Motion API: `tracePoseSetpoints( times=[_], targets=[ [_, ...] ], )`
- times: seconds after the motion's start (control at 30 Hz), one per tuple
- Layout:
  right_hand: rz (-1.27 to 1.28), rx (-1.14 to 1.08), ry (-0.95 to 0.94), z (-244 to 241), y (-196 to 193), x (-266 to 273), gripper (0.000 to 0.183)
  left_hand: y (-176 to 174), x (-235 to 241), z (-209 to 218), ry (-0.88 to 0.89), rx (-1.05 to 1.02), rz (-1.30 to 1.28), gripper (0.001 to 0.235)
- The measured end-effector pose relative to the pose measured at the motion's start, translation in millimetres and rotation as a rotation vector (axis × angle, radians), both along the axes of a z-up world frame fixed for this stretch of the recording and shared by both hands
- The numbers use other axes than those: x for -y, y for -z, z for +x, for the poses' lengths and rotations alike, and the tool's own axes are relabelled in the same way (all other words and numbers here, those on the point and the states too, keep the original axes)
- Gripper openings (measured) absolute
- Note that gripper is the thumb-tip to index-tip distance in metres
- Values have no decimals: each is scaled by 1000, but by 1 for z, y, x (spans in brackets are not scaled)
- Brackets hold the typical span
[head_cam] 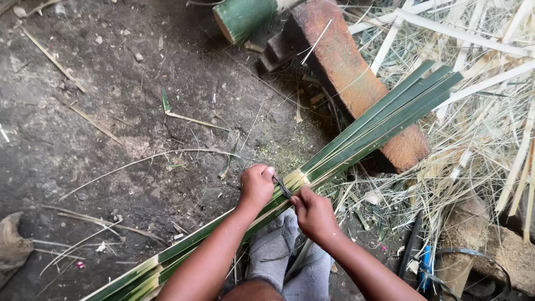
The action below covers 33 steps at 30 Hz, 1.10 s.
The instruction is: The person sits on the ground and bundles long green bamboo strips together using a metal wire. They wrap the wire around the bundle, twist it to tighten, and trim the excess wire with a knife.
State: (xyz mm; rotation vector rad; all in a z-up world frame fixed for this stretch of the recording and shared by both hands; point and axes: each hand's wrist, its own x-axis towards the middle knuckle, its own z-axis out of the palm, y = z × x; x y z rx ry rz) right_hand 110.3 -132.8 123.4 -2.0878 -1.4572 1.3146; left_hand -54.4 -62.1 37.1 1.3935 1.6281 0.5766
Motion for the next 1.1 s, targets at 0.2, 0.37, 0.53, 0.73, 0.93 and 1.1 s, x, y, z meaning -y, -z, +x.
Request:
tracePoseSetpoints(
  times=[0.2,0.37,0.53,0.73,0.93,1.1],
  targets=[
    [-426,-600,680,-20,-6,17,33,-41,9,-55,147,269,-457,50],
    [-357,-777,883,-58,19,18,46,-78,49,-102,446,-191,-486,101],
    [-253,-605,853,-14,34,-9,44,-129,62,-101,583,-569,-347,152],
    [169,-627,912,140,-20,-68,41,-147,37,-31,640,-362,-70,123],
    [-52,-1247,1248,37,-58,-14,82,-166,-56,124,676,-214,80,87],
    [-6,-1238,1292,-25,1,13,59,-231,-107,195,723,53,252,90]
  ],
)
